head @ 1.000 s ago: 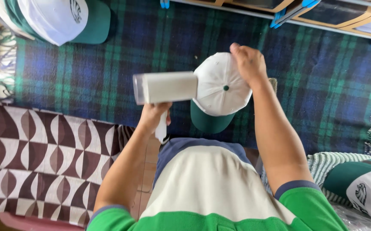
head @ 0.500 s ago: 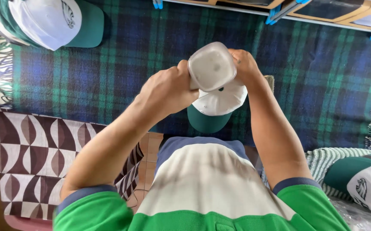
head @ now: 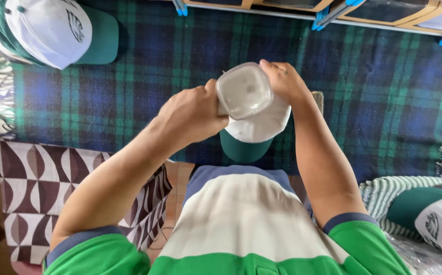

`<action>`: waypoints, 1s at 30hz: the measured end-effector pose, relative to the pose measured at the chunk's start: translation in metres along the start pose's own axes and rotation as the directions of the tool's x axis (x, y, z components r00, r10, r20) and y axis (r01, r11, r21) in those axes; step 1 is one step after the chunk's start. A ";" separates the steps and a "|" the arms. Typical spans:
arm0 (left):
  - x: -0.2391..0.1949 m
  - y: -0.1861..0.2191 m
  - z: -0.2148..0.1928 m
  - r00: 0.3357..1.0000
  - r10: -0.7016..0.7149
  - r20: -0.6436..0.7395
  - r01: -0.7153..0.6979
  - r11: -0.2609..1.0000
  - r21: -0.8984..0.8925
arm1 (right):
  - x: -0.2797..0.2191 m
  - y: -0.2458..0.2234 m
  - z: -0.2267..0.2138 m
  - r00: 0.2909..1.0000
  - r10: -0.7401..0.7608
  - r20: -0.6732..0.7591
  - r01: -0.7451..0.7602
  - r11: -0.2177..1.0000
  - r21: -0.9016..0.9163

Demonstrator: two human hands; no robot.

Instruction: The person cleans a white and green baseball cap placed on a cylindrical form. They first use a wooden brush to scrub the cap's surface, then use a hair dryer to blow air onto it while continuing to brush.

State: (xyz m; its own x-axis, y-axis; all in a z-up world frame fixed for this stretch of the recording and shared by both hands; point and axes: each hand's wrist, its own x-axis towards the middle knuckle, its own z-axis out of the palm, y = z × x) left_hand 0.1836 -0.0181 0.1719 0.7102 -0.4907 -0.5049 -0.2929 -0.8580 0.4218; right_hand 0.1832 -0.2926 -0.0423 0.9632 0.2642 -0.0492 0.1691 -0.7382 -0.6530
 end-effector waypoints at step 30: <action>0.047 0.019 -0.021 0.988 0.144 0.050 -0.143 0.989 -0.021 | -0.049 0.023 0.019 0.868 0.414 -0.276 -0.169 0.767 0.619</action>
State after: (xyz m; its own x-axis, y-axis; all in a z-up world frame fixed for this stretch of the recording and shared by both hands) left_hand 0.2252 -0.0543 0.1717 0.6276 -0.6161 -0.4759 -0.3778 -0.7755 0.5057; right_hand 0.1359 -0.3111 -0.0695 0.9633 -0.2475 -0.1041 -0.1621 -0.2270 -0.9603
